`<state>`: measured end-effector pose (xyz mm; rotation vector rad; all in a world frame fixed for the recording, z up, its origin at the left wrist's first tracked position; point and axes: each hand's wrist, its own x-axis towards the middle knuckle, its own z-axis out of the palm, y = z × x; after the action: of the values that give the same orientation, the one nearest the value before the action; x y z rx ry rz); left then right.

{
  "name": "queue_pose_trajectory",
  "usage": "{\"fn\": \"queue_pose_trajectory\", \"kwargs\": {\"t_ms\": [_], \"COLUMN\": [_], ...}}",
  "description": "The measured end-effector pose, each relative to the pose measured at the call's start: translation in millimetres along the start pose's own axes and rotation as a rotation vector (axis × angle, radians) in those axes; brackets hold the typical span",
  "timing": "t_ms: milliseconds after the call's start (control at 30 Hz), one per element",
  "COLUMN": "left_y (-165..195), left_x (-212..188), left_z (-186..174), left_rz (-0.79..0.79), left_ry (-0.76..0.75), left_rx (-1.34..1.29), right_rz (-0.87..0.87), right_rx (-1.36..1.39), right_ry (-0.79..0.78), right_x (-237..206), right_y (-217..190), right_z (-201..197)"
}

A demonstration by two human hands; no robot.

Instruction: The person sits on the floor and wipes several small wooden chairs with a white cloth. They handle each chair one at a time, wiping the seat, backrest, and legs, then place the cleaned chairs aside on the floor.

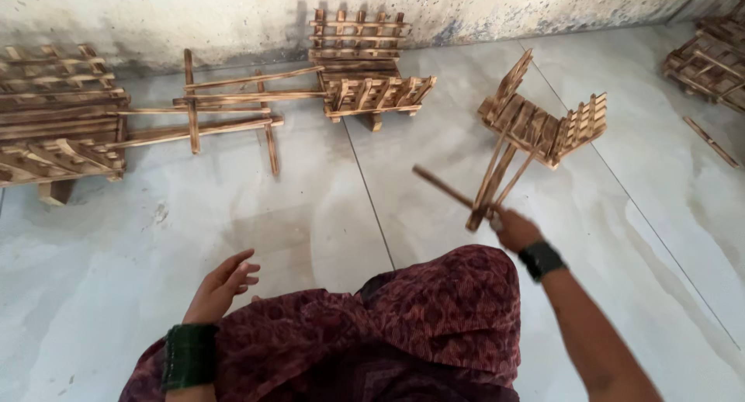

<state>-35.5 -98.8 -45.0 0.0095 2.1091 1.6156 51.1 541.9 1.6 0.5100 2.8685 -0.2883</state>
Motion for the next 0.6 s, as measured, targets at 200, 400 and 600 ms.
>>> {"fn": "queue_pose_trajectory", "kwargs": {"t_ms": [200,400,600], "left_y": [5.6,-0.1,6.9], "left_x": [-1.4,-3.0,-4.3], "left_z": [2.4,-0.6,-0.4], "left_rz": [0.019,0.055,0.038], "left_ry": [-0.034,-0.072,-0.074], "left_rx": [-0.049,-0.099,-0.147], "right_rz": [-0.129,-0.297,-0.467], "right_rx": [0.037,0.170,0.333], "right_ry": [0.058,0.156,0.206], "right_x": [4.3,32.6,50.5], "right_y": [-63.2,-155.7,-256.3], "right_z": [-50.6,-32.6,12.5]}}
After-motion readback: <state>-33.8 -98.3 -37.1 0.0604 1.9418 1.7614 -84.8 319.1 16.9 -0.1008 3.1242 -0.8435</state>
